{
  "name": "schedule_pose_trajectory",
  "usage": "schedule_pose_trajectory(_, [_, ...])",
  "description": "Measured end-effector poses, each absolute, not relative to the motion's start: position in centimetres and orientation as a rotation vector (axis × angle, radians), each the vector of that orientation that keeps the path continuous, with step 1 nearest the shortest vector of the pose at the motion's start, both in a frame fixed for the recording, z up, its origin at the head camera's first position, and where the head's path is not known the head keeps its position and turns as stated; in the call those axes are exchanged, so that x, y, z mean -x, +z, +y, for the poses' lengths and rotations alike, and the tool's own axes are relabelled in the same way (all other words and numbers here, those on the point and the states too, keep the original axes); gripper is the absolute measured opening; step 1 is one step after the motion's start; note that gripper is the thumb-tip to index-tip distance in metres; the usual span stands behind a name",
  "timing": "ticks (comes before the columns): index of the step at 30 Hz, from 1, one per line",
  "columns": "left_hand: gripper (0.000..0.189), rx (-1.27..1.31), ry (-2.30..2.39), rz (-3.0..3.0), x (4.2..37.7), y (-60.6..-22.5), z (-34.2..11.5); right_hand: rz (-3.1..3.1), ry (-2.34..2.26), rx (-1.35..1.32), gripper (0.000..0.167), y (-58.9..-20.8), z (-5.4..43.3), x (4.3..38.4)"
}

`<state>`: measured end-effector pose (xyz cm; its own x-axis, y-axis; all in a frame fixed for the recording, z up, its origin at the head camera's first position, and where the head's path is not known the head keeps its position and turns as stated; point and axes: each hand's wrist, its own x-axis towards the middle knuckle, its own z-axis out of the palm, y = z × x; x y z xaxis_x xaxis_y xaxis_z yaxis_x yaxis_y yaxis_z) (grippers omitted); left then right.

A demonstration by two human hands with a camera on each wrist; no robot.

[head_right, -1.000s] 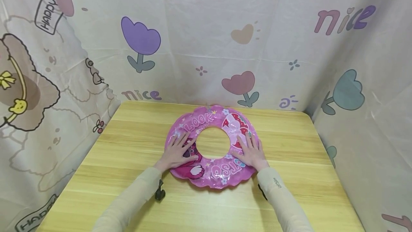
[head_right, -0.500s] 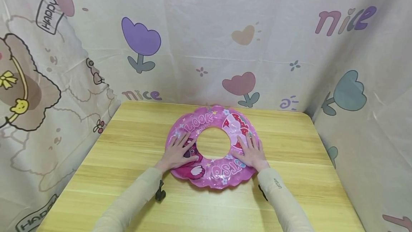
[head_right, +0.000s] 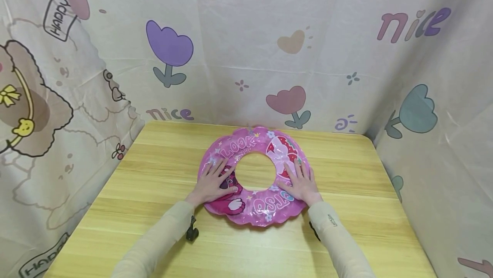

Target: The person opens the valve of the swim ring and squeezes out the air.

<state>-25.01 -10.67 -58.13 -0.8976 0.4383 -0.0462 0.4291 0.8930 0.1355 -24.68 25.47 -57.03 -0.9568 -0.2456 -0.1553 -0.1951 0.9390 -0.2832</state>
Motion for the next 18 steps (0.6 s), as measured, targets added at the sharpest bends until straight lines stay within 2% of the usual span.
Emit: schedule_pose_trajectory(18, [0.088, -0.713, 0.201, 3.022, 24.8, -58.0, -10.6, 2.927, -0.347, 0.324, 0.088, -56.0, 24.9, 24.2])
